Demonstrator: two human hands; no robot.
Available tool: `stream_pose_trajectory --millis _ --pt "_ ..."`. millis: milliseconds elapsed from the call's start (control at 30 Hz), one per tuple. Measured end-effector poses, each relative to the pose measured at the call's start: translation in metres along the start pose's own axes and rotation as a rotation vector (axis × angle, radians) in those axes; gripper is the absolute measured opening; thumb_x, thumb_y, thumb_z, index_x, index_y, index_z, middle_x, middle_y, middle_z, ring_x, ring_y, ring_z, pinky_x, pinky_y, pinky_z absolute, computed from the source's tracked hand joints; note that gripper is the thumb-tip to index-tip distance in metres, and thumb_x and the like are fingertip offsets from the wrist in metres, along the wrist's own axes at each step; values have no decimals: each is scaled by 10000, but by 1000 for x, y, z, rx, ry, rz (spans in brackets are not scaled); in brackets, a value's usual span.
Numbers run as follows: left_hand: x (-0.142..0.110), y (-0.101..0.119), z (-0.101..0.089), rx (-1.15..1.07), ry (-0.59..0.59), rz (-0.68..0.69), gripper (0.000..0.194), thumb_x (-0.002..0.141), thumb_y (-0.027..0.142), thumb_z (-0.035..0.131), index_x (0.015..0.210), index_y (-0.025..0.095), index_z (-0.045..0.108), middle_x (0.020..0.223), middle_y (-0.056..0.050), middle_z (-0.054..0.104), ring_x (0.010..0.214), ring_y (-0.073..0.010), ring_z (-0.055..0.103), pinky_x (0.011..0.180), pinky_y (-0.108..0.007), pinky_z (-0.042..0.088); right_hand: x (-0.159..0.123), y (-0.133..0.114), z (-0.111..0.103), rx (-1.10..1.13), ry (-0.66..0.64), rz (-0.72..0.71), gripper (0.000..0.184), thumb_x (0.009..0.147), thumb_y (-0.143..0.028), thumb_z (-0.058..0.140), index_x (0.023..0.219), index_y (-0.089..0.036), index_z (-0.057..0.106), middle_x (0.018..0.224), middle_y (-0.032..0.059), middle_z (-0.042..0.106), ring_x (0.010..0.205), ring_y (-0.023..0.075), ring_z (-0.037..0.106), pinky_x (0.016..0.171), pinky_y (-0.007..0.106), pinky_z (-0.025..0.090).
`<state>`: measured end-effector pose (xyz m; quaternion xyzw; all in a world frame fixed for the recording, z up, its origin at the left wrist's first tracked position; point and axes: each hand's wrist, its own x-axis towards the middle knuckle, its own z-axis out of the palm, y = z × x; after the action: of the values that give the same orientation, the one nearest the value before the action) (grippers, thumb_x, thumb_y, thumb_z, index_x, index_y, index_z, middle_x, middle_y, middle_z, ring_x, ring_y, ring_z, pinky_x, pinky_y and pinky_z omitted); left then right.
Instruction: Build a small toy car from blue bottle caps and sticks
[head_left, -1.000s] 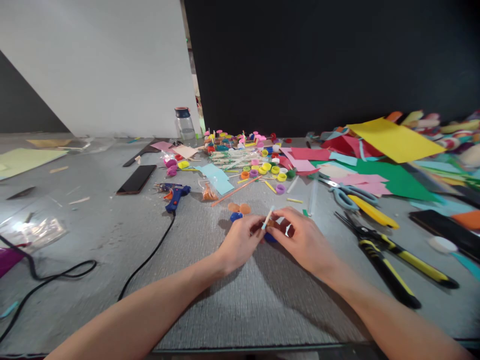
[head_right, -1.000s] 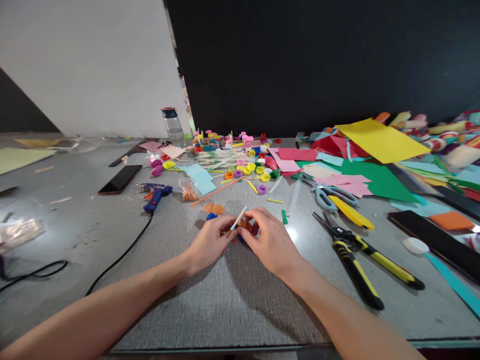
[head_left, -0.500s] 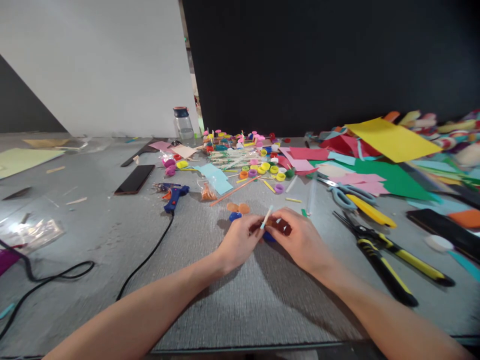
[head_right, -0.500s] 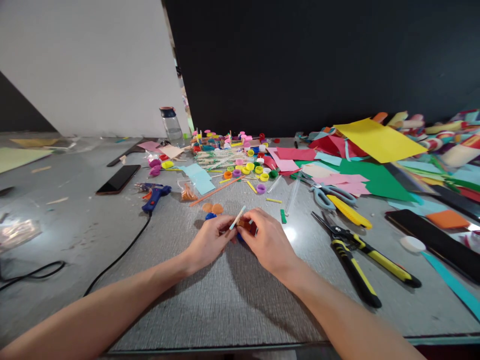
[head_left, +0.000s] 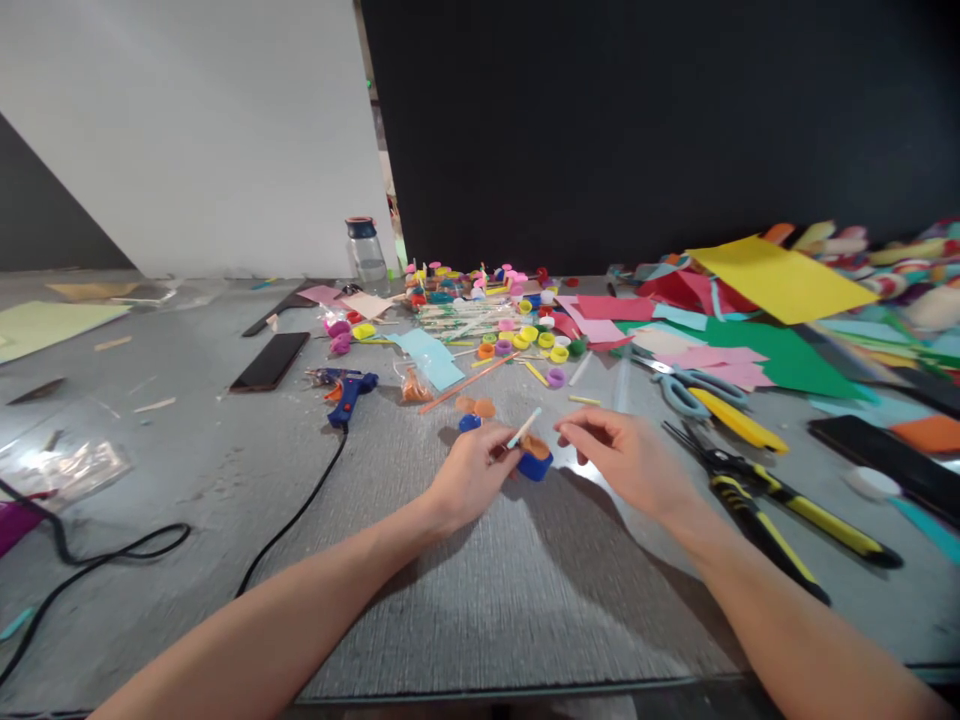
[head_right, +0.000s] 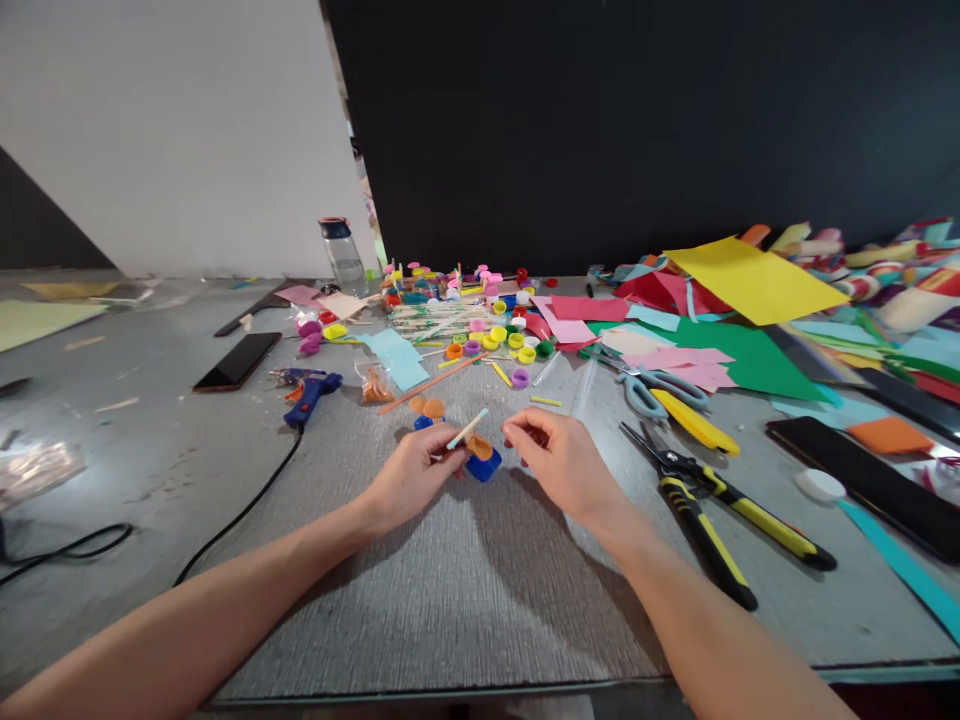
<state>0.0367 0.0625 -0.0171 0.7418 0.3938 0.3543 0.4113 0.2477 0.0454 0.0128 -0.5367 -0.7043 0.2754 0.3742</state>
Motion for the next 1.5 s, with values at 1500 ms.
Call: stream_pose_trajectory --millis 1500 --pt "0 2 -15 11 -89 -31 212 849 147 541 941 163 732 879 -39 720 744 -143 625 698 -250 483 -1 -4 27 131 -58 -14 167 905 -289 609 816 -204 721 827 21 735 764 190 655 717 312 471"
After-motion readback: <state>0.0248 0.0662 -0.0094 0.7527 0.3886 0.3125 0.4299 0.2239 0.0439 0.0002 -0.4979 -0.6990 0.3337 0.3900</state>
